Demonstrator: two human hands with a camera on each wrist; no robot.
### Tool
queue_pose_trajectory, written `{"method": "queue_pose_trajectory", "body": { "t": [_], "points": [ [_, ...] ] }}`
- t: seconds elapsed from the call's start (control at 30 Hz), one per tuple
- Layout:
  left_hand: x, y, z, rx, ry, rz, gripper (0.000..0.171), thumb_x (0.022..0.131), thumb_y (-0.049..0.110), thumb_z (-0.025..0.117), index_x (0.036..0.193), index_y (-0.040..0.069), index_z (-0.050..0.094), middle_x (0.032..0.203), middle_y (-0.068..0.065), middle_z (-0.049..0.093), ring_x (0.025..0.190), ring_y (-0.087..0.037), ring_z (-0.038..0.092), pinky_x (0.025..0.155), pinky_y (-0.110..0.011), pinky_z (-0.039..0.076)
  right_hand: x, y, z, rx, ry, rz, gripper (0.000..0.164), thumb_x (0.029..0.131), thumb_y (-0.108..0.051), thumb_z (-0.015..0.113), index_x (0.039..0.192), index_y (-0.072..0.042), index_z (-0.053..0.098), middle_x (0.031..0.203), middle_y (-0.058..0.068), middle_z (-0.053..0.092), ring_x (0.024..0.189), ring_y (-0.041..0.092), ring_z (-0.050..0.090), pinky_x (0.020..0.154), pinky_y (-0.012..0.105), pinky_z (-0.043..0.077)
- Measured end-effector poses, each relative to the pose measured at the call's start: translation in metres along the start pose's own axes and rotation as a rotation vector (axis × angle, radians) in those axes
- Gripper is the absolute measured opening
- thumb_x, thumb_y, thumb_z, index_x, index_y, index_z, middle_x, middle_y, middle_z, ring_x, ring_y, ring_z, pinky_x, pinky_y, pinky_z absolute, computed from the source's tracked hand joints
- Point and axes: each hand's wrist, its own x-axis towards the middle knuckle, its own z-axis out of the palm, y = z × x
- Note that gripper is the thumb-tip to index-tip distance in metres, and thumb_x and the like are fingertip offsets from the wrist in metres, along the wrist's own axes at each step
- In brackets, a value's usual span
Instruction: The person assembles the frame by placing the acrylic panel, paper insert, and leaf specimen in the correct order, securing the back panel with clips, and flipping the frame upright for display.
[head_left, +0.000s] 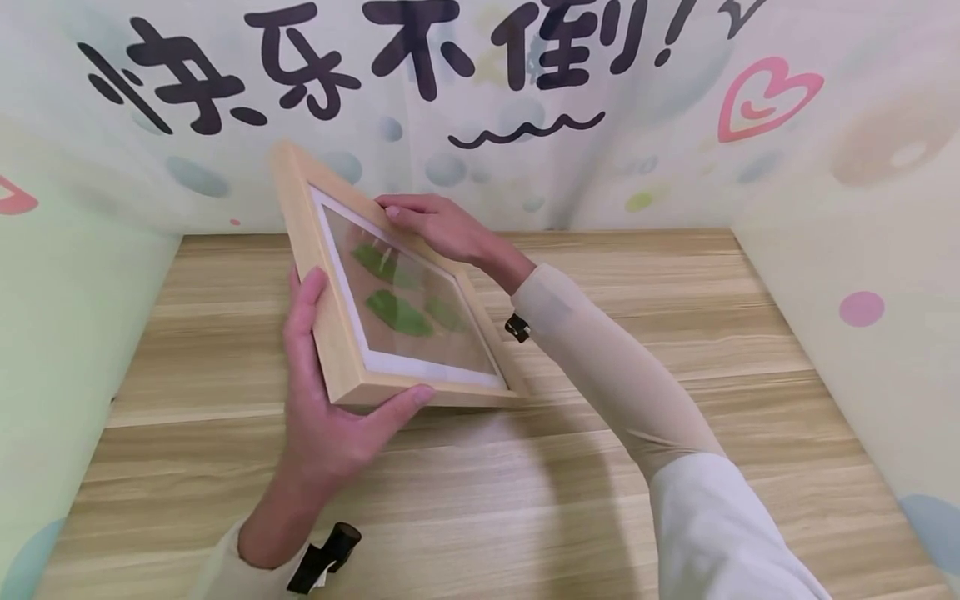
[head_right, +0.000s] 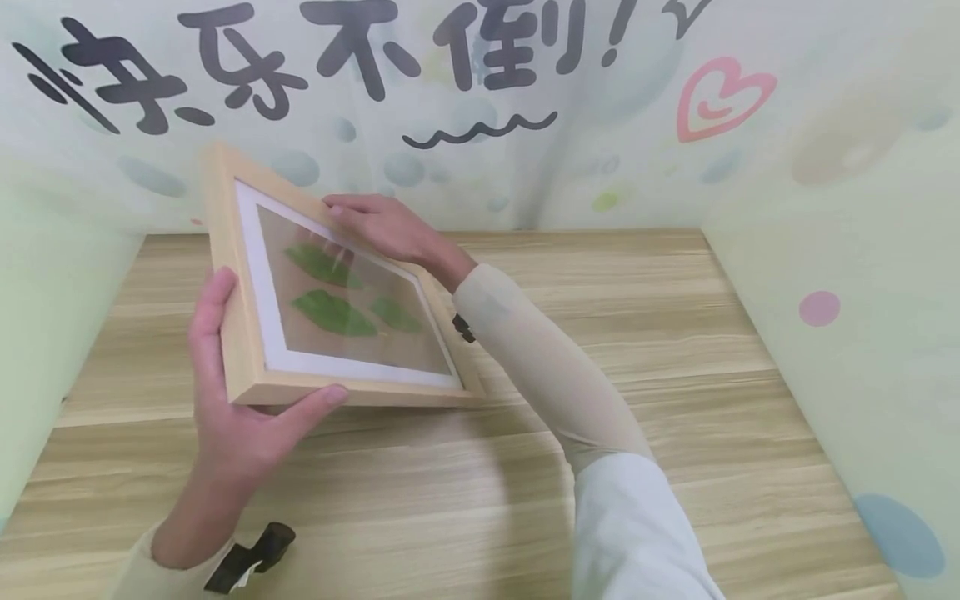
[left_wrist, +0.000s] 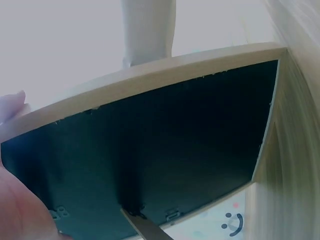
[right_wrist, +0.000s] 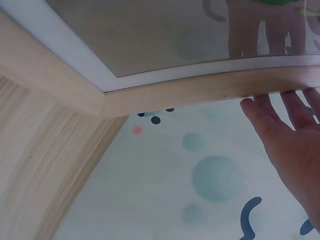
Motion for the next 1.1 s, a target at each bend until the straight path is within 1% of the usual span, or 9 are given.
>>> {"method": "queue_pose_trajectory", "body": {
  "t": [0.17, 0.33, 0.4, 0.5, 0.6, 0.73, 0.87, 0.97, 1.1],
  "points": [
    [0.002, -0.005, -0.005, -0.102, -0.021, -0.017, 0.114, 0.07, 0.032, 0.088, 0.148, -0.009, 0.015, 0.154, -0.022, 0.02, 0.136, -0.04, 0.026, 0.111, -0.039, 0.029, -0.005, 0.005, -0.002, 0.024, 0.065, -0.019, 0.043, 0.103, -0.032, 0.043, 0.143, -0.018, 0.051, 0.148, -0.002, 0.047, 0.133, 0.005, 0.044, 0.107, 0.016, 0.032],
    [0.005, -0.006, -0.01, -0.234, 0.003, -0.069, 0.116, 0.066, 0.019, 0.091, 0.149, -0.006, 0.015, 0.152, -0.021, 0.025, 0.135, -0.038, 0.028, 0.11, -0.037, 0.032, -0.009, 0.011, -0.004, 0.056, 0.12, -0.018, 0.042, 0.103, -0.032, 0.044, 0.142, -0.017, 0.051, 0.147, -0.002, 0.049, 0.13, 0.008, 0.047, 0.105, 0.018, 0.036],
    [0.006, -0.007, -0.012, -0.281, 0.015, -0.072, 0.115, 0.064, 0.014, 0.091, 0.149, -0.006, 0.017, 0.152, -0.023, 0.026, 0.135, -0.039, 0.028, 0.11, -0.038, 0.033, -0.012, 0.014, -0.005, 0.077, 0.151, -0.016, 0.042, 0.103, -0.031, 0.045, 0.141, -0.016, 0.053, 0.145, -0.001, 0.051, 0.128, 0.008, 0.049, 0.104, 0.018, 0.037],
    [0.007, -0.01, -0.013, -0.329, 0.024, -0.068, 0.113, 0.064, 0.012, 0.091, 0.148, -0.006, 0.018, 0.151, -0.024, 0.027, 0.135, -0.039, 0.028, 0.109, -0.039, 0.036, -0.015, 0.019, -0.007, 0.109, 0.191, -0.02, 0.041, 0.102, -0.03, 0.047, 0.14, -0.014, 0.055, 0.143, 0.001, 0.053, 0.126, 0.009, 0.051, 0.103, 0.019, 0.039],
    [0.005, -0.016, -0.015, -0.346, 0.033, -0.054, 0.111, 0.066, 0.013, 0.091, 0.148, -0.007, 0.02, 0.15, -0.025, 0.028, 0.133, -0.041, 0.031, 0.107, -0.039, 0.039, -0.019, 0.023, -0.01, 0.121, 0.216, -0.016, 0.041, 0.102, -0.029, 0.048, 0.139, -0.013, 0.054, 0.142, 0.001, 0.054, 0.127, 0.009, 0.05, 0.103, 0.019, 0.039],
    [0.001, -0.023, -0.017, -0.358, 0.091, -0.042, 0.106, 0.065, 0.014, 0.091, 0.145, -0.008, 0.027, 0.151, -0.025, 0.03, 0.134, -0.041, 0.032, 0.109, -0.04, 0.038, -0.024, 0.027, -0.013, 0.121, 0.254, -0.023, 0.042, 0.101, -0.028, 0.05, 0.139, -0.011, 0.055, 0.142, 0.002, 0.054, 0.128, 0.009, 0.049, 0.104, 0.019, 0.037],
    [-0.001, -0.027, -0.02, -0.374, 0.174, -0.049, 0.096, 0.063, 0.012, 0.092, 0.137, -0.007, 0.035, 0.152, -0.026, 0.029, 0.141, -0.039, 0.026, 0.112, -0.041, 0.034, -0.03, 0.029, -0.016, 0.125, 0.29, -0.021, 0.043, 0.1, -0.028, 0.052, 0.138, -0.011, 0.055, 0.142, 0.003, 0.054, 0.129, 0.009, 0.049, 0.105, 0.019, 0.037],
    [-0.001, -0.03, -0.02, -0.404, 0.236, -0.055, 0.089, 0.062, 0.009, 0.092, 0.13, -0.007, 0.037, 0.149, -0.029, 0.032, 0.143, -0.038, 0.025, 0.113, -0.042, 0.032, -0.034, 0.032, -0.018, 0.13, 0.324, -0.007, 0.042, 0.099, -0.028, 0.053, 0.138, -0.01, 0.056, 0.14, 0.004, 0.056, 0.127, 0.01, 0.05, 0.104, 0.02, 0.039],
    [0.0, -0.032, -0.02, -0.438, 0.32, -0.053, 0.083, 0.062, 0.002, 0.091, 0.127, -0.01, 0.041, 0.144, -0.029, 0.041, 0.137, -0.039, 0.035, 0.112, -0.041, 0.033, -0.04, 0.036, -0.021, 0.149, 0.366, 0.001, 0.04, 0.099, -0.027, 0.054, 0.135, -0.01, 0.059, 0.135, 0.005, 0.06, 0.119, 0.012, 0.054, 0.1, 0.022, 0.042]
  ]
}}
